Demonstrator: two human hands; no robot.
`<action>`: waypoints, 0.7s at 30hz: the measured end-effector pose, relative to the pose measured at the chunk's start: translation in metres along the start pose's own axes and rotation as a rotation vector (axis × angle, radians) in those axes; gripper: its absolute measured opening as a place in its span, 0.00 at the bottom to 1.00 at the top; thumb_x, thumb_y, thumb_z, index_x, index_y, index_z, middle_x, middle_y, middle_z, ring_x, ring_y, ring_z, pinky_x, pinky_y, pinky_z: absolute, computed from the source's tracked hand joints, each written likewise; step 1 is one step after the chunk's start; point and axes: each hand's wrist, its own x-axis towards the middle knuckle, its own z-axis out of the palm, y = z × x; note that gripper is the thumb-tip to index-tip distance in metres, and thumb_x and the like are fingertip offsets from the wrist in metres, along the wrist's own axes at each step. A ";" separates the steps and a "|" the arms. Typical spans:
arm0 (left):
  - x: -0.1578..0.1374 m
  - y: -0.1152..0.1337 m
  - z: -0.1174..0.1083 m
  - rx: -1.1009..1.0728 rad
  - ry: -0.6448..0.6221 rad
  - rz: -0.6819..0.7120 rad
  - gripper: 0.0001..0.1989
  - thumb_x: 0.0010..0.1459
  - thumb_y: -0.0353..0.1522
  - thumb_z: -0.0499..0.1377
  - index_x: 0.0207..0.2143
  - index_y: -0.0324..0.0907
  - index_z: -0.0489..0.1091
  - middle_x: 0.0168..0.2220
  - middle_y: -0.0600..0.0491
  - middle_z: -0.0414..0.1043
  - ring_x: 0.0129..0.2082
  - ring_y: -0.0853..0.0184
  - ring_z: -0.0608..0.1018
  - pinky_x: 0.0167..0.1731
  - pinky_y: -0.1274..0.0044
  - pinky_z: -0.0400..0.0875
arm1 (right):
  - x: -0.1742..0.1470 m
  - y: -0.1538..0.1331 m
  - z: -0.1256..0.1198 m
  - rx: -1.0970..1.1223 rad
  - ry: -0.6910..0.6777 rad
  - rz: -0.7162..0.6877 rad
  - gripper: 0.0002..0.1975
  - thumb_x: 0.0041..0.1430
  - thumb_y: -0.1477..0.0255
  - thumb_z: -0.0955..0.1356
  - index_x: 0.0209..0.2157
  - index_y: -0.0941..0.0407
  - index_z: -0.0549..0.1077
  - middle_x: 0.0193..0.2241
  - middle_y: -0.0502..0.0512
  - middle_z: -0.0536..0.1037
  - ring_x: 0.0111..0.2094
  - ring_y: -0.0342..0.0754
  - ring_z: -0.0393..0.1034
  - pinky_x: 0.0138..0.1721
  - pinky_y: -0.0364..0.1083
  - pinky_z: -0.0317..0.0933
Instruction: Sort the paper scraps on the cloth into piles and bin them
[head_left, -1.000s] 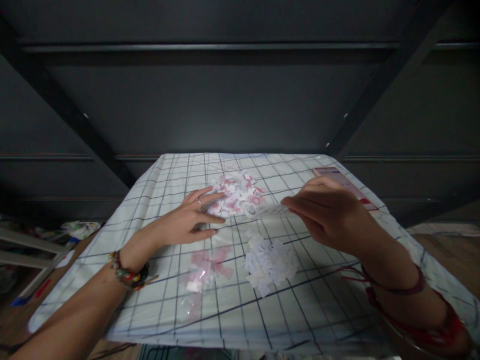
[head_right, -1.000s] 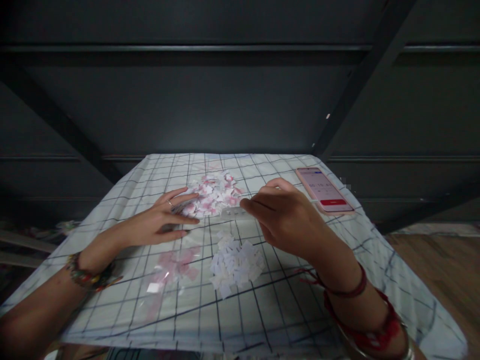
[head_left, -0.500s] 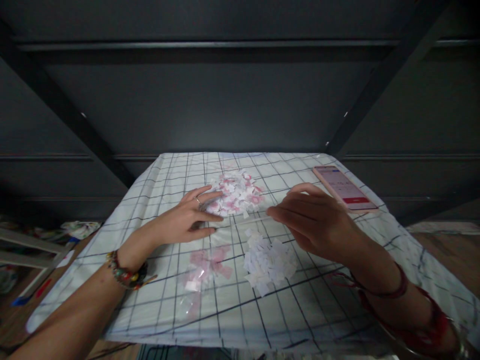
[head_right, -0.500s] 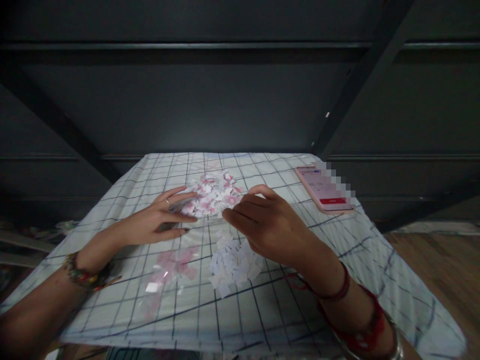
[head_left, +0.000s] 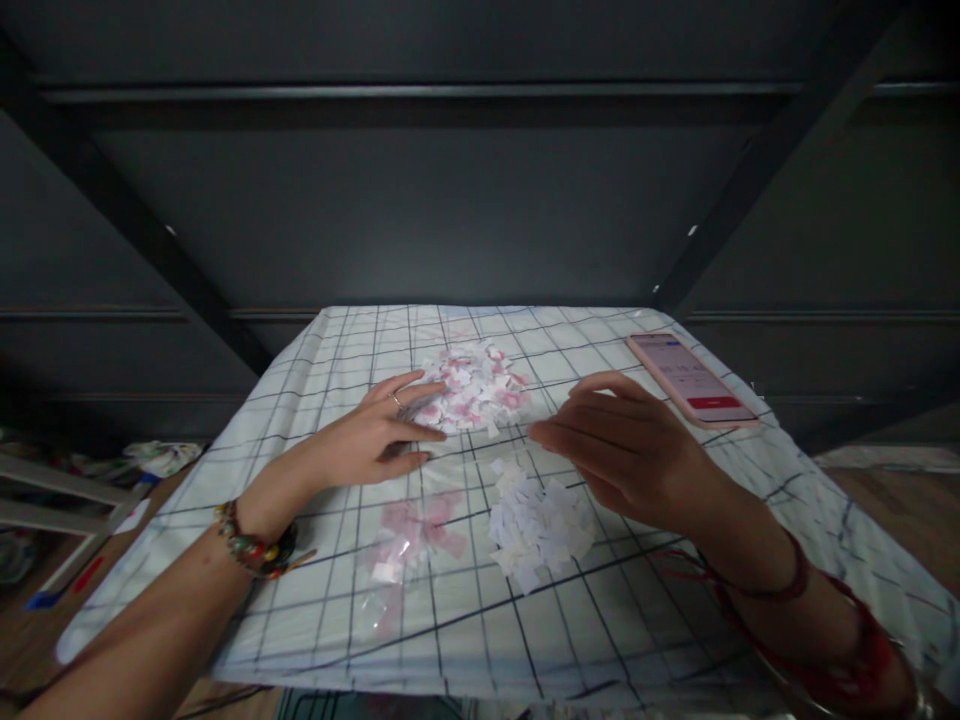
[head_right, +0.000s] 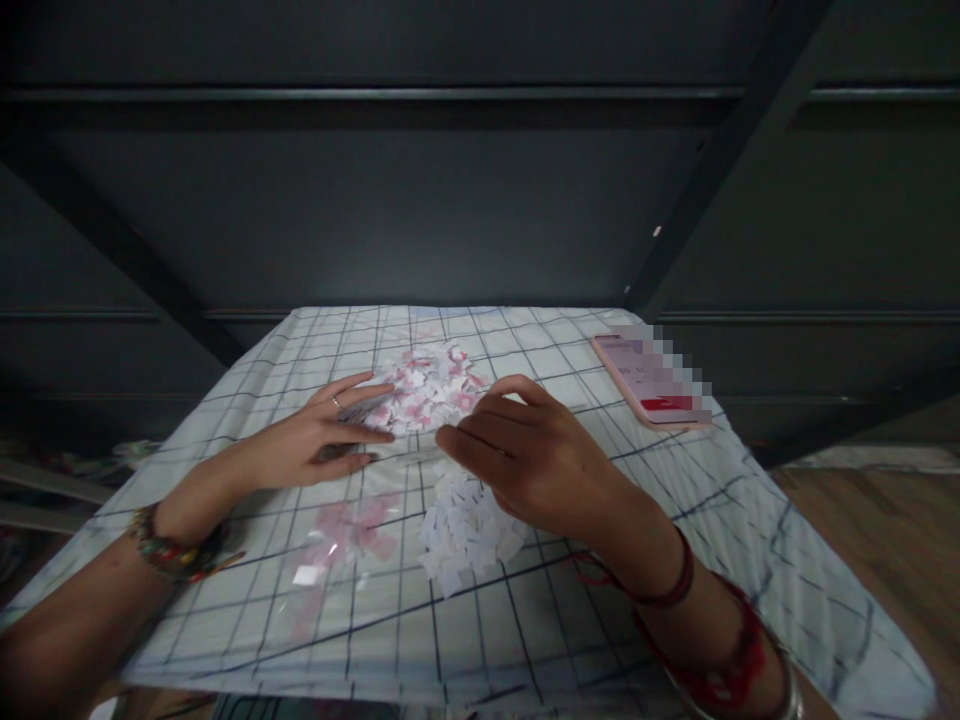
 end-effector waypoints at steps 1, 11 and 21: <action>0.000 0.000 0.000 0.002 -0.001 -0.003 0.14 0.57 0.32 0.56 0.46 0.47 0.72 0.63 0.51 0.49 0.63 0.52 0.48 0.58 0.56 0.51 | 0.000 0.000 0.000 -0.018 0.014 0.008 0.11 0.55 0.86 0.61 0.37 0.60 0.68 0.27 0.51 0.76 0.29 0.42 0.67 0.40 0.46 0.62; -0.001 -0.001 0.000 0.037 -0.012 0.002 0.14 0.57 0.30 0.55 0.45 0.46 0.72 0.63 0.50 0.50 0.63 0.53 0.48 0.58 0.55 0.49 | 0.001 0.001 0.000 -0.010 0.040 0.008 0.10 0.56 0.85 0.62 0.38 0.60 0.68 0.27 0.52 0.76 0.29 0.42 0.67 0.40 0.47 0.62; -0.002 -0.001 0.000 0.025 -0.034 0.004 0.13 0.57 0.30 0.56 0.44 0.46 0.73 0.63 0.50 0.50 0.63 0.53 0.48 0.59 0.56 0.49 | -0.009 0.024 -0.014 -0.080 -0.086 0.066 0.11 0.54 0.85 0.62 0.36 0.58 0.69 0.24 0.51 0.73 0.26 0.44 0.64 0.33 0.47 0.61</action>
